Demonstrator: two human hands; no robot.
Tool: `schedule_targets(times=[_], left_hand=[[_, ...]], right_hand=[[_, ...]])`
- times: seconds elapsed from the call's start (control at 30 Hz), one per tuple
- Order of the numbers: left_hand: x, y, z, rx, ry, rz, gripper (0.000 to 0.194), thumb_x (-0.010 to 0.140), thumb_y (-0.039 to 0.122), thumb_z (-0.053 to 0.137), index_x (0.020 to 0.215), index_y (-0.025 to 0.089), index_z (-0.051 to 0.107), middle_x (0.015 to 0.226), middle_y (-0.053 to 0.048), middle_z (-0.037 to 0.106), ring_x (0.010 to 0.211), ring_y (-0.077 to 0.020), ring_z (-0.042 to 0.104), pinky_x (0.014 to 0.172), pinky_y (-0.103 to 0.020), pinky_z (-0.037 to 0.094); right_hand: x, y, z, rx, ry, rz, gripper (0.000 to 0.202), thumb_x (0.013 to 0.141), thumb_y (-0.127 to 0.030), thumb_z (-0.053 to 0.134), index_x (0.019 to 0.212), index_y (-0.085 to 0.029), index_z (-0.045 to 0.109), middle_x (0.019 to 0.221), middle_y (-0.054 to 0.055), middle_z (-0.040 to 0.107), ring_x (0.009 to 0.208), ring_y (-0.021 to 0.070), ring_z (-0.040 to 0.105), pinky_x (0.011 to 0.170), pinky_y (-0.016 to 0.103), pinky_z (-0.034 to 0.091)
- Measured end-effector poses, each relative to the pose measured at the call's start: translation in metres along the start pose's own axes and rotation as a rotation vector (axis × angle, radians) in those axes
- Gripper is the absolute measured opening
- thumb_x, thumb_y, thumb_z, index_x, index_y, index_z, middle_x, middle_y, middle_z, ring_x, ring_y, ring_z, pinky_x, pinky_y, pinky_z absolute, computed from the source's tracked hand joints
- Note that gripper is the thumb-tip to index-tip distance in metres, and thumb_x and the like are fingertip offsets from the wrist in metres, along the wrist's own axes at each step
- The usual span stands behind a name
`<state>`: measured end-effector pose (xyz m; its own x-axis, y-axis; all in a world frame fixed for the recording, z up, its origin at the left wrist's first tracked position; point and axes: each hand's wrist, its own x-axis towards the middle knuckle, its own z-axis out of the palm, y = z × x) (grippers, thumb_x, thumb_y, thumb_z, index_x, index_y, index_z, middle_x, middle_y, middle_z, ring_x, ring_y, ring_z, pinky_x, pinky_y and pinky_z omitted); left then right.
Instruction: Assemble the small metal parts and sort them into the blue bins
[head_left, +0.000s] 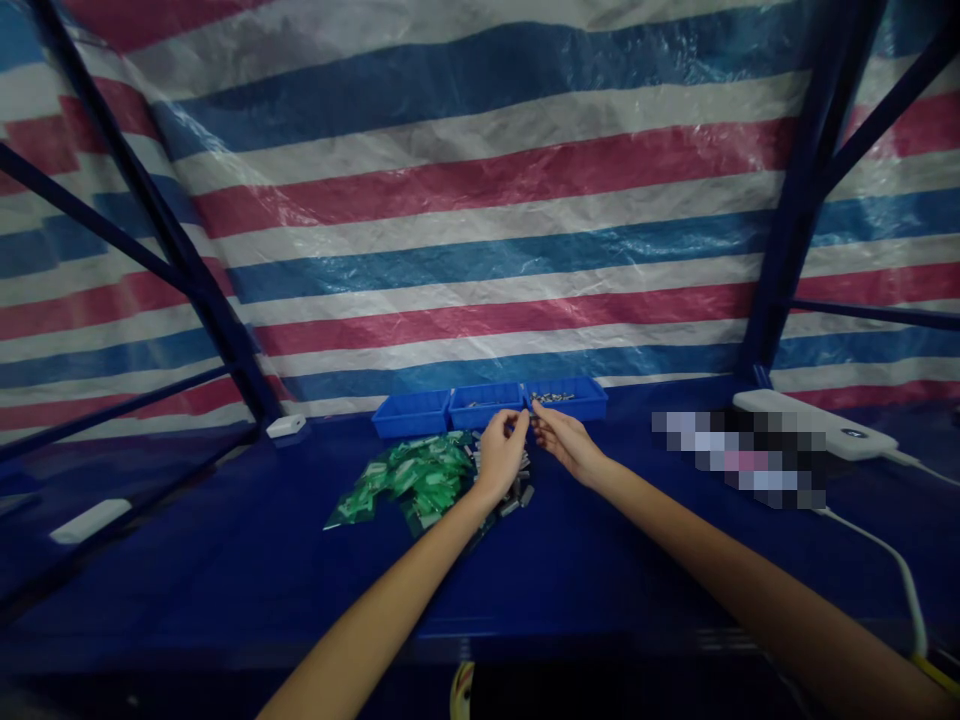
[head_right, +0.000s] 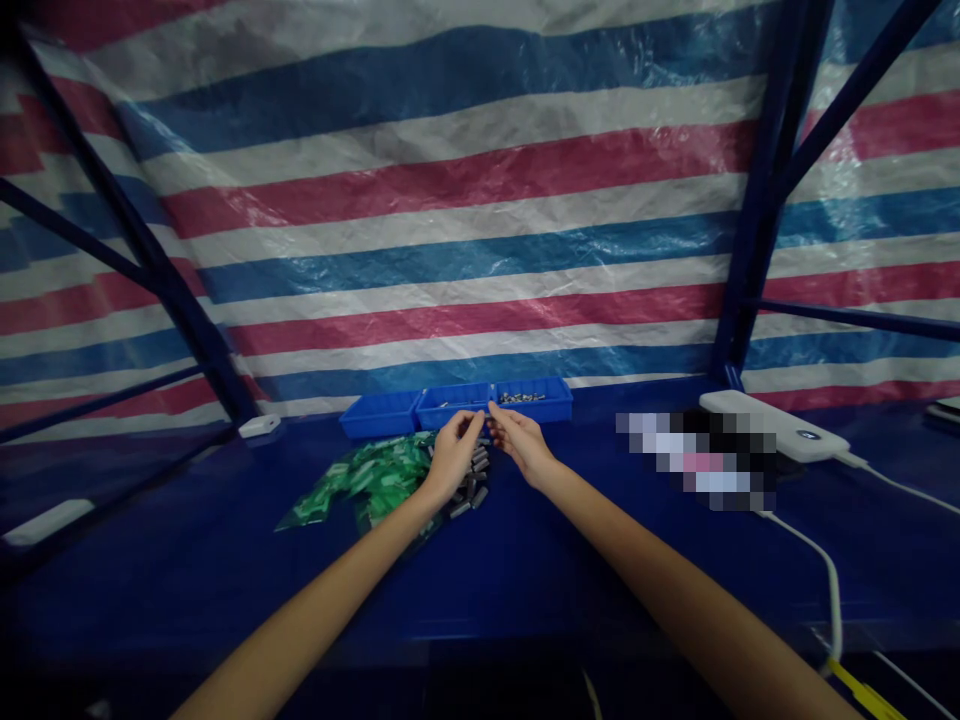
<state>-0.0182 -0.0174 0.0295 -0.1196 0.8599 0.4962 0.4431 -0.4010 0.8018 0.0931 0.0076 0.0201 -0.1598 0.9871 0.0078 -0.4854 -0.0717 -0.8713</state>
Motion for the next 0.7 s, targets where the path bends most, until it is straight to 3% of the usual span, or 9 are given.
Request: schedule_targets(times=[0.13, 0.3, 0.4, 0.53, 0.7], left_hand=[[0.002, -0.004, -0.002, 0.136, -0.03, -0.027, 0.031, 0.087, 0.037, 0.037, 0.079, 0.017, 0.058, 0.079, -0.003, 0.061, 0.078, -0.0148, 0.054, 0.074, -0.026, 0.04], [-0.006, -0.004, -0.003, 0.682, -0.145, 0.011, 0.039, 0.091, 0.038, 0.025, 0.095, 0.017, 0.058, 0.1, -0.01, 0.06, 0.099, -0.0233, 0.052, 0.088, -0.039, 0.037], [-0.012, -0.004, -0.003, 0.861, -0.269, 0.085, 0.037, 0.09, 0.038, 0.029, 0.095, 0.016, 0.059, 0.103, -0.012, 0.058, 0.103, -0.0257, 0.05, 0.089, -0.041, 0.037], [-0.013, -0.01, -0.001, 0.853, -0.4, 0.181, 0.025, 0.082, 0.036, 0.046, 0.094, 0.018, 0.06, 0.101, -0.009, 0.056, 0.101, -0.025, 0.05, 0.088, -0.038, 0.04], [-0.012, -0.019, 0.006, 0.68, -0.47, 0.271, 0.02, 0.077, 0.022, 0.051, 0.094, 0.018, 0.062, 0.096, -0.008, 0.058, 0.092, -0.0218, 0.054, 0.086, -0.035, 0.042]], right_hand=[[-0.002, 0.001, 0.0, -0.033, -0.007, -0.017, 0.022, 0.059, -0.03, 0.076, 0.076, -0.018, 0.069, 0.069, 0.0, 0.065, 0.06, 0.0077, 0.056, 0.057, 0.018, 0.043], [0.003, 0.0, -0.004, -0.094, 0.119, -0.073, 0.02, 0.059, -0.03, 0.074, 0.074, -0.017, 0.07, 0.067, 0.0, 0.065, 0.058, 0.0077, 0.054, 0.055, 0.019, 0.042], [0.007, -0.001, -0.007, -0.13, 0.159, -0.099, 0.021, 0.058, -0.031, 0.074, 0.074, -0.017, 0.07, 0.066, 0.0, 0.064, 0.057, 0.008, 0.054, 0.055, 0.02, 0.042], [0.009, -0.002, -0.009, -0.199, 0.145, -0.135, 0.027, 0.058, -0.035, 0.073, 0.077, -0.017, 0.07, 0.069, 0.001, 0.065, 0.06, 0.0098, 0.055, 0.055, 0.022, 0.043], [0.012, 0.0, -0.008, -0.324, 0.12, -0.214, 0.027, 0.059, -0.037, 0.071, 0.077, -0.016, 0.07, 0.071, 0.003, 0.067, 0.064, 0.013, 0.058, 0.057, 0.024, 0.044]])
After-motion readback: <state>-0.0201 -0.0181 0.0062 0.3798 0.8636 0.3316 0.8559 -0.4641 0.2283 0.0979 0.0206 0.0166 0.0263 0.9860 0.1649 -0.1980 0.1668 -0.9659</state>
